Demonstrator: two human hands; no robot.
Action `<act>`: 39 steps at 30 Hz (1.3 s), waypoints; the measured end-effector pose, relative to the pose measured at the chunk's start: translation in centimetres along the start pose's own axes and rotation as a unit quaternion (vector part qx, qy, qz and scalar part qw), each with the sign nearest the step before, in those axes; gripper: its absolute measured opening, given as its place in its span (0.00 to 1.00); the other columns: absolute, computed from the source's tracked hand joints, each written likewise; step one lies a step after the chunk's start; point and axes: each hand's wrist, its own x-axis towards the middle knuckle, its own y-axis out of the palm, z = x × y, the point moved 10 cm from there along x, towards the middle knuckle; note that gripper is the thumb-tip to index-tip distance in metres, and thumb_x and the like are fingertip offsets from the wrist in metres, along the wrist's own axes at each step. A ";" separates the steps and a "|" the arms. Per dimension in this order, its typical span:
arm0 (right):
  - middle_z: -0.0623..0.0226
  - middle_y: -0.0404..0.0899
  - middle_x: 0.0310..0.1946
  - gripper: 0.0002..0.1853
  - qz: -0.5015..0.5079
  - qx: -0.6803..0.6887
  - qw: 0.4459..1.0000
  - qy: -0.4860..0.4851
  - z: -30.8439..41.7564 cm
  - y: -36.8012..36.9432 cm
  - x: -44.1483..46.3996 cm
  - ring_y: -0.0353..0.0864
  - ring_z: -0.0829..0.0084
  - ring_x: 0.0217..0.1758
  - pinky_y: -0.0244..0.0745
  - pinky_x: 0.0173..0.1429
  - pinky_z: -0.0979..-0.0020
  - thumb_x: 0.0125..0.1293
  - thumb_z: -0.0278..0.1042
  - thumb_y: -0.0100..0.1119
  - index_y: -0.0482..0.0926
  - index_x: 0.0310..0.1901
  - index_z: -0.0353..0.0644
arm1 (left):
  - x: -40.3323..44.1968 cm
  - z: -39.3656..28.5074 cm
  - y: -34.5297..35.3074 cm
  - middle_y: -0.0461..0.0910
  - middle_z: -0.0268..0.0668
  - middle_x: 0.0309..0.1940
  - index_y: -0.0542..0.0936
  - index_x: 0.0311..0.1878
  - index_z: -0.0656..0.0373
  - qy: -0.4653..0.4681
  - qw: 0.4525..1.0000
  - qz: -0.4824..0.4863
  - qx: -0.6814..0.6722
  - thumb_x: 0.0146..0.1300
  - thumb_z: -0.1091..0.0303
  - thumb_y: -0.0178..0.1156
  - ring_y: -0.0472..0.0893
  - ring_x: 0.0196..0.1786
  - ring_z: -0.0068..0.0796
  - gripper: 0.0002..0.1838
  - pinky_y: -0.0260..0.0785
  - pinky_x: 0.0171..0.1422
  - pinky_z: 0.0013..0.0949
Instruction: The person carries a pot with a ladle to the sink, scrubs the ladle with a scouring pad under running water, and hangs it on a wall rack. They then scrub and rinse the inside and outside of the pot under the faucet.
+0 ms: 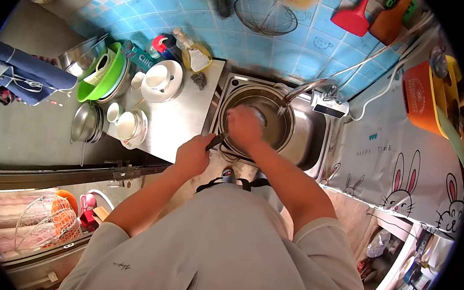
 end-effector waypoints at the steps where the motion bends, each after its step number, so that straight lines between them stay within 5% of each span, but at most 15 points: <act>1: 0.55 0.83 0.46 0.12 -0.003 -0.004 1.000 -0.002 0.7 -0.2 0.1 0.80 0.50 0.52 0.76 0.56 0.51 0.71 0.36 0.51 0.82 0.47 0.42 | 0.3 0.2 -0.2 0.81 0.45 0.46 0.76 0.66 0.51 0.001 1.000 -0.009 -0.006 0.60 0.75 0.60 0.83 0.47 0.50 0.28 0.76 0.50 0.49; 4: 0.55 0.82 0.43 0.12 -0.044 0.080 0.992 -0.092 3.0 -1.7 -0.3 0.81 0.49 0.49 0.76 0.53 0.50 0.70 0.36 0.53 0.83 0.45 0.41 | -0.6 0.2 -1.3 0.80 0.44 0.44 0.76 0.66 0.50 -0.004 1.000 -0.018 -0.015 0.60 0.75 0.61 0.83 0.46 0.49 0.28 0.76 0.49 0.48; 6: 0.53 0.82 0.40 0.11 -0.101 0.059 0.983 0.139 -5.0 -3.0 0.4 0.82 0.48 0.46 0.76 0.51 0.50 0.69 0.34 0.53 0.83 0.42 0.37 | -1.0 0.7 -1.6 0.80 0.43 0.42 0.76 0.66 0.50 -0.011 1.000 -0.017 -0.016 0.60 0.74 0.61 0.82 0.45 0.49 0.28 0.76 0.49 0.47; 13: 0.52 0.84 0.51 0.16 0.081 0.218 0.921 0.312 -14.8 3.2 0.5 0.84 0.49 0.52 0.78 0.57 0.55 0.70 0.40 0.54 0.85 0.47 0.39 | -2.6 1.1 -3.0 0.79 0.40 0.41 0.76 0.67 0.50 0.008 0.999 -0.027 -0.018 0.60 0.74 0.62 0.82 0.44 0.47 0.29 0.76 0.46 0.46; 16: 0.53 0.85 0.50 0.16 0.060 0.101 0.976 0.183 -7.7 0.1 1.7 0.84 0.52 0.53 0.79 0.57 0.57 0.70 0.39 0.53 0.84 0.47 0.36 | -2.2 1.5 -3.0 0.79 0.39 0.42 0.76 0.67 0.49 0.025 0.999 -0.030 -0.019 0.60 0.74 0.63 0.82 0.43 0.46 0.29 0.76 0.45 0.45; 20: 0.63 0.85 0.38 0.15 0.183 0.185 0.962 0.080 -12.9 4.0 1.6 0.84 0.68 0.42 0.80 0.51 0.65 0.70 0.42 0.57 0.85 0.41 0.39 | -3.8 0.5 -2.4 0.79 0.39 0.42 0.76 0.66 0.49 0.087 0.996 -0.004 -0.016 0.60 0.74 0.62 0.82 0.43 0.45 0.28 0.76 0.44 0.44; 22: 0.61 0.85 0.35 0.15 0.306 0.388 0.710 0.501 -14.2 4.0 -4.9 0.83 0.67 0.34 0.81 0.41 0.64 0.72 0.44 0.57 0.85 0.42 0.40 | -4.3 0.6 -2.3 0.80 0.39 0.41 0.77 0.66 0.49 0.081 0.996 -0.006 -0.036 0.61 0.73 0.63 0.82 0.43 0.46 0.28 0.76 0.45 0.44; 24: 0.61 0.84 0.31 0.16 0.256 0.412 0.677 0.554 -14.0 2.7 -6.0 0.82 0.67 0.28 0.79 0.33 0.65 0.72 0.46 0.57 0.83 0.38 0.41 | -3.4 2.0 -1.6 0.80 0.41 0.40 0.77 0.66 0.51 0.057 0.996 -0.026 -0.064 0.62 0.72 0.64 0.83 0.40 0.42 0.27 0.76 0.45 0.42; 26: 0.62 0.81 0.25 0.18 0.107 0.582 0.530 0.607 -15.9 4.6 -8.0 0.83 0.64 0.27 0.81 0.31 0.64 0.74 0.47 0.56 0.79 0.33 0.40 | -2.1 3.5 0.1 0.81 0.41 0.40 0.77 0.66 0.52 0.057 0.989 -0.040 -0.132 0.63 0.72 0.63 0.83 0.38 0.39 0.26 0.76 0.41 0.40; 28: 0.63 0.80 0.25 0.18 0.094 0.620 0.518 0.582 -15.8 5.3 -8.3 0.83 0.64 0.28 0.82 0.31 0.62 0.76 0.46 0.54 0.77 0.32 0.41 | -0.7 3.0 -0.8 0.81 0.42 0.39 0.77 0.66 0.54 0.057 0.977 -0.058 -0.199 0.64 0.72 0.62 0.84 0.37 0.36 0.25 0.75 0.37 0.38; 31: 0.60 0.81 0.28 0.16 -0.045 0.641 0.509 0.573 -17.9 4.4 -9.8 0.84 0.63 0.29 0.83 0.31 0.61 0.77 0.45 0.52 0.77 0.38 0.39 | 0.5 3.0 4.8 0.81 0.38 0.37 0.75 0.68 0.55 -0.135 0.891 0.167 -0.400 0.69 0.73 0.60 0.78 0.31 0.26 0.24 0.71 0.33 0.30; 33: 0.60 0.81 0.31 0.14 -0.102 0.641 0.543 0.533 -19.2 2.6 -10.3 0.84 0.63 0.28 0.83 0.31 0.62 0.76 0.41 0.54 0.76 0.44 0.36 | -0.2 1.1 8.8 0.79 0.35 0.37 0.74 0.67 0.54 -0.300 0.656 0.262 -0.641 0.73 0.71 0.57 0.72 0.27 0.20 0.21 0.64 0.26 0.23; 34: 0.60 0.81 0.31 0.14 -0.107 0.639 0.542 0.534 -19.7 2.0 -10.7 0.84 0.63 0.28 0.83 0.31 0.62 0.76 0.41 0.54 0.76 0.44 0.36 | 0.5 0.4 9.1 0.79 0.35 0.37 0.74 0.67 0.54 -0.298 0.656 0.268 -0.640 0.73 0.71 0.57 0.72 0.27 0.20 0.21 0.64 0.26 0.23; 36: 0.60 0.80 0.31 0.14 -0.136 0.556 0.690 0.443 -21.0 -1.9 -9.9 0.84 0.63 0.28 0.83 0.30 0.63 0.75 0.38 0.55 0.76 0.49 0.32 | 0.8 -2.1 10.2 0.77 0.35 0.35 0.73 0.66 0.53 -0.339 0.510 0.303 -0.730 0.75 0.69 0.54 0.68 0.25 0.17 0.18 0.60 0.23 0.19; 39: 0.62 0.83 0.36 0.16 -0.139 0.531 0.703 0.453 -23.0 -3.6 -10.2 0.84 0.68 0.32 0.81 0.37 0.65 0.73 0.34 0.58 0.79 0.54 0.30 | 1.4 -3.6 11.3 0.75 0.34 0.34 0.74 0.64 0.54 -0.337 0.433 0.359 -0.755 0.77 0.64 0.51 0.67 0.24 0.16 0.16 0.59 0.22 0.18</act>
